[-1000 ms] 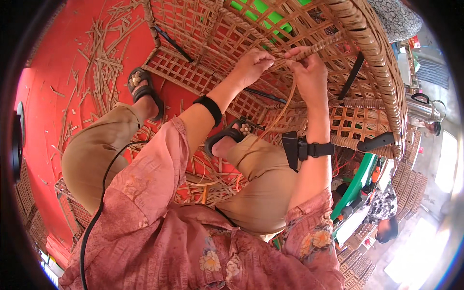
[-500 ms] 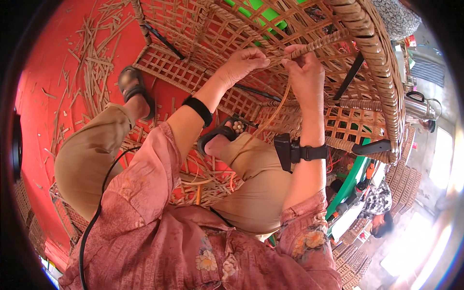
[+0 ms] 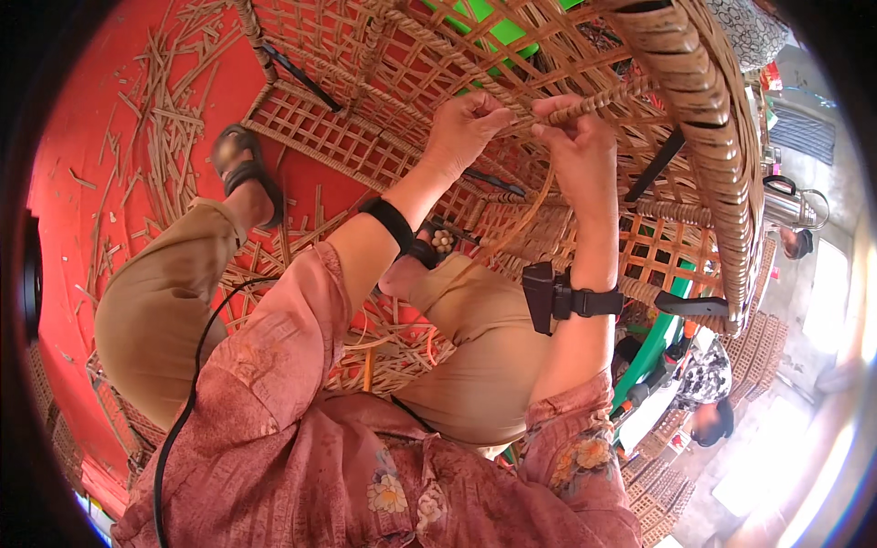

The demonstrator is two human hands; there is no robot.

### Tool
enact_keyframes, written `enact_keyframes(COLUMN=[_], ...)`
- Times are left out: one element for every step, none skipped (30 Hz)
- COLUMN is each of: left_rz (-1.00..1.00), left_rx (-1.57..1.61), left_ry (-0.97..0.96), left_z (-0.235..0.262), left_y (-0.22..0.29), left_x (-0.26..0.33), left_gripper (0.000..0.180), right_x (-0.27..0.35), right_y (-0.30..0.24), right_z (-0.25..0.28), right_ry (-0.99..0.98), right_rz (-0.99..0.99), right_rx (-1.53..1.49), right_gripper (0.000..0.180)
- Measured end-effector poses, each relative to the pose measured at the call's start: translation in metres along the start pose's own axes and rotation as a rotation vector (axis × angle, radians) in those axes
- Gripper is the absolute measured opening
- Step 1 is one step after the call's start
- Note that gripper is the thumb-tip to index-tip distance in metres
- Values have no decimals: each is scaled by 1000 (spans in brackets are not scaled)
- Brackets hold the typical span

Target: The person is weaving a bamboo chair or large basket using bamboo strips.

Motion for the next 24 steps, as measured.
enact_keyframes(left_rz=[-3,-5,-6,-6,-29,-51,-73,-98,-124,-150,-198,-247,-296,-265,-234,-203,-219,-232,-247,-252,-257,-262,-245,-226], left_rx=[9,10,12,14,31,48,65,36,6,-24,-65,-108,-151,-154,-154,-155,-146,-140,-133,-142,-151,-160,-145,-135], left_ry=[14,26,36,46,45,45,46,42,40,38,48,59,70,58,44,30,26,24,22,13,4,-5,5,18], left_z=[0,0,-2,-4,-6,-7,-7,-7,-6,-5,-5,-4,-3,-2,-2,-2,-3,-3,-3,-3,-3,-3,-3,-4], left_y=[0,-1,1,3,6,11,14,15,16,17,18,20,23,22,23,24,24,23,22,20,20,20,20,20], left_x=[-1,-1,1,3,5,8,9,9,9,9,9,10,10,10,10,10,10,9,8,8,8,9,10,13], left_gripper=[27,26,24,23,21,20,18,17,16,14,15,15,16,17,17,18,18,18,18,18,18,18,18,18], right_x=[0,0,1,1,1,1,3,5,7,8,9,9,8,7,7,6,6,6,5,5,5,5,5,5], right_y=[-1,-3,-3,-1,2,1,0,-2,-5,-7,-8,-10,-9,-7,-6,-7,-8,-9,-10,-10,-11,-11,-11,-11], right_z=[-1,-2,-2,-1,0,-1,-2,-3,-4,-5,-4,-5,-5,-5,-4,-4,-4,-4,-5,-6,-6,-6,-6,-7], right_ry=[-2,-4,-4,3,10,17,49,82,113,127,142,156,158,160,164,167,171,173,171,169,167,168,168,165], right_rz=[-2,-3,-8,-13,-18,-24,-23,-22,-19,-35,-51,-65,-64,-64,-64,-65,-65,-66,-73,-79,-86,-93,-99,-104], right_rx=[-6,-11,-16,-26,-37,-48,-25,-2,21,72,124,174,175,177,180,185,191,195,195,196,198,215,232,245], right_gripper=[19,19,19,19,19,19,19,18,18,17,17,16,16,15,15,15,15,16,16,16,17,17,17,18])
Point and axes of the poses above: each hand's wrist, its own x-axis away from the middle knuckle, its own z-axis out of the back of the hand, y = z × x, the point moved 3 cm from there along -x, towards the middle knuckle, and after that the axes turned 5 degrees about -y, right-handed, at the moved point
